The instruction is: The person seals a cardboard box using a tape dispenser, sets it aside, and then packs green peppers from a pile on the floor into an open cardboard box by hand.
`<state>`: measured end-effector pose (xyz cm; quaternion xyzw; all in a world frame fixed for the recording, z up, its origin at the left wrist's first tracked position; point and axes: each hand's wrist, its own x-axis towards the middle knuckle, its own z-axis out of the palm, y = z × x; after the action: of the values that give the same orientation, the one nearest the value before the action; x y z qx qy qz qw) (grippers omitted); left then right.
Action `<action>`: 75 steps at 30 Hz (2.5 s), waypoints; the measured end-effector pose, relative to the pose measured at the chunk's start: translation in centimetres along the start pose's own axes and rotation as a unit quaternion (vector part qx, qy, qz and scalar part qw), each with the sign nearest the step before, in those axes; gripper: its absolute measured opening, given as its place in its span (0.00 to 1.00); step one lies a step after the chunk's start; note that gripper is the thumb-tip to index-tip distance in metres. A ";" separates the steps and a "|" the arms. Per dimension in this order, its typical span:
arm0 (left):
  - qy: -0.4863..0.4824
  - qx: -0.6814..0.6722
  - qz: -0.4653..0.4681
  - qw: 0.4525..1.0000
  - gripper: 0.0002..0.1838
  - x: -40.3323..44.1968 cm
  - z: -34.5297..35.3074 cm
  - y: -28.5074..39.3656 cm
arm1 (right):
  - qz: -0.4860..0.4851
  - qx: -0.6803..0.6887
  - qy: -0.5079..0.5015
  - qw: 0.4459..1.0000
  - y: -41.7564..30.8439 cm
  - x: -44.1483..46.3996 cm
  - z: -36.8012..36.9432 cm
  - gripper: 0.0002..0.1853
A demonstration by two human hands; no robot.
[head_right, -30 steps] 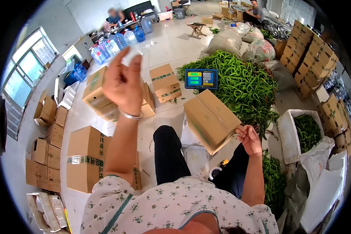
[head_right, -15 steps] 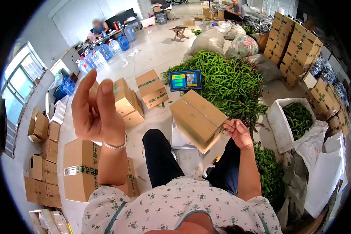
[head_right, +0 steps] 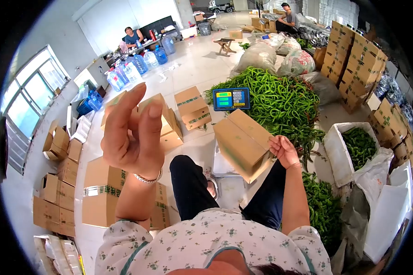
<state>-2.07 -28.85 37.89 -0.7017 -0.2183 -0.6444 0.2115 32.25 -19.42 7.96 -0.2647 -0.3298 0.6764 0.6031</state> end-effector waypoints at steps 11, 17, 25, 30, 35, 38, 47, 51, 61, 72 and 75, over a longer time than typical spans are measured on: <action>-0.614 -0.005 0.047 0.788 0.29 1.7 6.8 -2.5 | 0.069 -0.049 0.050 0.995 3.4 4.4 -0.1 0.13; -0.218 -0.003 -0.097 0.971 0.21 3.0 7.2 -6.3 | 0.055 -0.102 0.068 0.991 2.2 2.6 -0.4 0.13; -0.767 -0.138 -0.246 0.576 0.27 -21.4 10.5 -23.5 | 0.155 -0.239 0.316 0.905 3.7 0.2 -2.7 0.25; -0.518 -0.121 -0.560 0.635 0.25 -31.1 10.8 -31.0 | 0.199 -0.228 0.475 0.826 7.6 -1.8 -4.3 0.33; -0.404 -0.018 -0.399 0.823 0.22 -33.4 18.9 -30.9 | 0.167 -0.215 0.507 0.818 10.0 0.6 -4.9 0.40; -0.343 -0.061 -0.257 0.901 0.22 -34.7 25.4 -23.9 | 0.095 -0.163 0.511 0.839 11.3 4.3 -3.1 0.40; -0.523 0.051 -0.124 0.842 0.55 -38.9 29.9 -19.4 | -0.039 -0.218 0.390 0.894 12.8 7.6 -3.2 0.34; -0.592 -0.040 -0.269 0.759 0.55 -37.1 30.7 -25.9 | -0.043 -0.185 0.389 0.902 12.8 7.7 -2.7 0.34; -0.527 -0.414 -0.672 0.316 0.25 -38.9 29.1 -32.9 | 0.009 0.031 0.338 0.941 14.8 5.3 -5.7 0.40; -0.354 -0.491 -0.757 0.245 0.25 -44.2 26.0 -27.5 | 0.224 0.156 0.355 0.894 12.9 4.4 -5.4 0.39; -0.322 -0.534 -0.731 0.276 0.29 -39.4 21.7 -23.5 | 0.251 0.129 0.338 0.898 10.2 1.8 -3.5 0.40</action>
<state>-1.02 1.55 -2.71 -0.3544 -0.2975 -0.2226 -0.8581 28.13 -17.79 -2.03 -0.4712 0.0608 0.7116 0.5176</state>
